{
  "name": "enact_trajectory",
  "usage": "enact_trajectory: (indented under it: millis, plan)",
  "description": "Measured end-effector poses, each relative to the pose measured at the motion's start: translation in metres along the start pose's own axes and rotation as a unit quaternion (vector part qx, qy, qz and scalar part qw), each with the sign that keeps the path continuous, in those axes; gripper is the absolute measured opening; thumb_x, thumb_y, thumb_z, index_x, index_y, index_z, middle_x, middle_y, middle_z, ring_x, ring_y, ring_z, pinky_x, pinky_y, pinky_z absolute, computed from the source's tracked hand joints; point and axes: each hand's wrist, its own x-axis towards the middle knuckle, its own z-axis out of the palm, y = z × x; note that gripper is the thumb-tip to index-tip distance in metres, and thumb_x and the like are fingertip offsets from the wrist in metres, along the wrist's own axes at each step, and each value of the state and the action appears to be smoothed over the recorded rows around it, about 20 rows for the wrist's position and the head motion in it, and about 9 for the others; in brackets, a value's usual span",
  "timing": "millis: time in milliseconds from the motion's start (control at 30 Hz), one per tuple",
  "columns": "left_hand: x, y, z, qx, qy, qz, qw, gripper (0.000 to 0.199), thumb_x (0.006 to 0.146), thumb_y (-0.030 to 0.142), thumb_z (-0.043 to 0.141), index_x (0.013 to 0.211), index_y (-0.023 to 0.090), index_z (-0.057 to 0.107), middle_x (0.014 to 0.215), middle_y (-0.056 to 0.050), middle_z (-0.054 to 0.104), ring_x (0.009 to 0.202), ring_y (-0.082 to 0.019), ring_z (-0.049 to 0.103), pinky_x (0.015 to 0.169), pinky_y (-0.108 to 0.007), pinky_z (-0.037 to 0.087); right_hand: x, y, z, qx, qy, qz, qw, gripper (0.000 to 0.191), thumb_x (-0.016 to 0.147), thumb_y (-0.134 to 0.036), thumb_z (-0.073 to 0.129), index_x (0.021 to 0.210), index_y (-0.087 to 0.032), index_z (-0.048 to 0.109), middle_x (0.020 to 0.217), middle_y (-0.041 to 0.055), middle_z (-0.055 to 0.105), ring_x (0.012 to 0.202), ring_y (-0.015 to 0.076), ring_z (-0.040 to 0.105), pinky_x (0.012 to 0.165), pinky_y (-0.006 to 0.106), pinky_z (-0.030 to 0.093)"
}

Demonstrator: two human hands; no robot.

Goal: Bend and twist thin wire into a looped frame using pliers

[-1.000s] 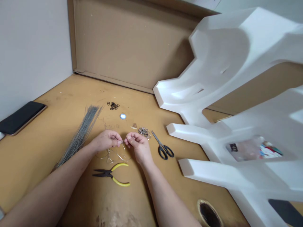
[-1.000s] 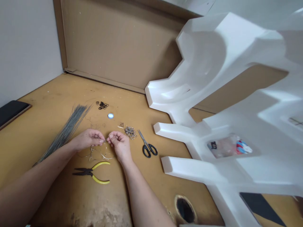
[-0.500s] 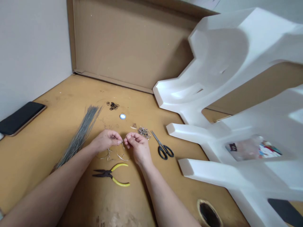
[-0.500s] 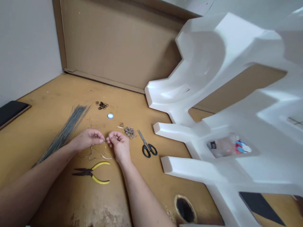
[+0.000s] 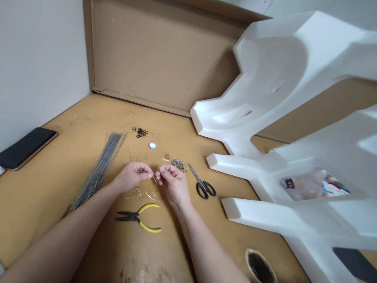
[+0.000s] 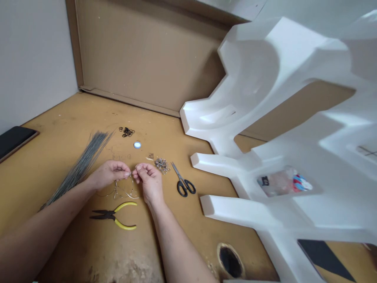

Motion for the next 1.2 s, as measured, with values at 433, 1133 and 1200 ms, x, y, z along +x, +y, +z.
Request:
enact_trajectory:
  millis: [433,1133,1200]
  plan:
    - [-0.0022,-0.0026,0.0073,0.013,0.022,0.03,0.999,0.005,0.059,0.018,0.061,0.061,0.015,0.065,0.063,0.0,0.066,0.063,-0.012,0.055,0.067,-0.024,0.042,-0.001,-0.0011,0.0025,-0.006,0.036,-0.012,0.999,0.016,0.059,-0.027,0.067,0.054,-0.016,0.056,0.047,-0.0026,0.056,0.041,0.0066,0.043,0.041,0.02,0.03]
    - [-0.0033,-0.0048,0.0078,0.037,0.02,0.055,0.998,0.011,0.063,0.024,0.06,0.064,0.015,0.066,0.063,0.0,0.064,0.061,-0.011,0.052,0.063,-0.024,0.041,-0.003,-0.0026,0.0036,0.002,0.039,-0.009,0.999,0.017,0.059,-0.028,0.068,0.056,-0.017,0.056,0.048,-0.0029,0.055,0.041,0.007,0.042,0.041,0.02,0.031]
    - [-0.0034,-0.0055,0.008,0.035,0.02,0.061,0.997,0.011,0.064,0.024,0.059,0.064,0.015,0.066,0.063,0.0,0.064,0.062,-0.011,0.052,0.064,-0.024,0.04,-0.0028,-0.0029,0.003,0.006,0.04,-0.004,0.999,0.017,0.059,-0.028,0.069,0.056,-0.017,0.057,0.047,-0.0029,0.055,0.041,0.0068,0.042,0.041,0.02,0.031]
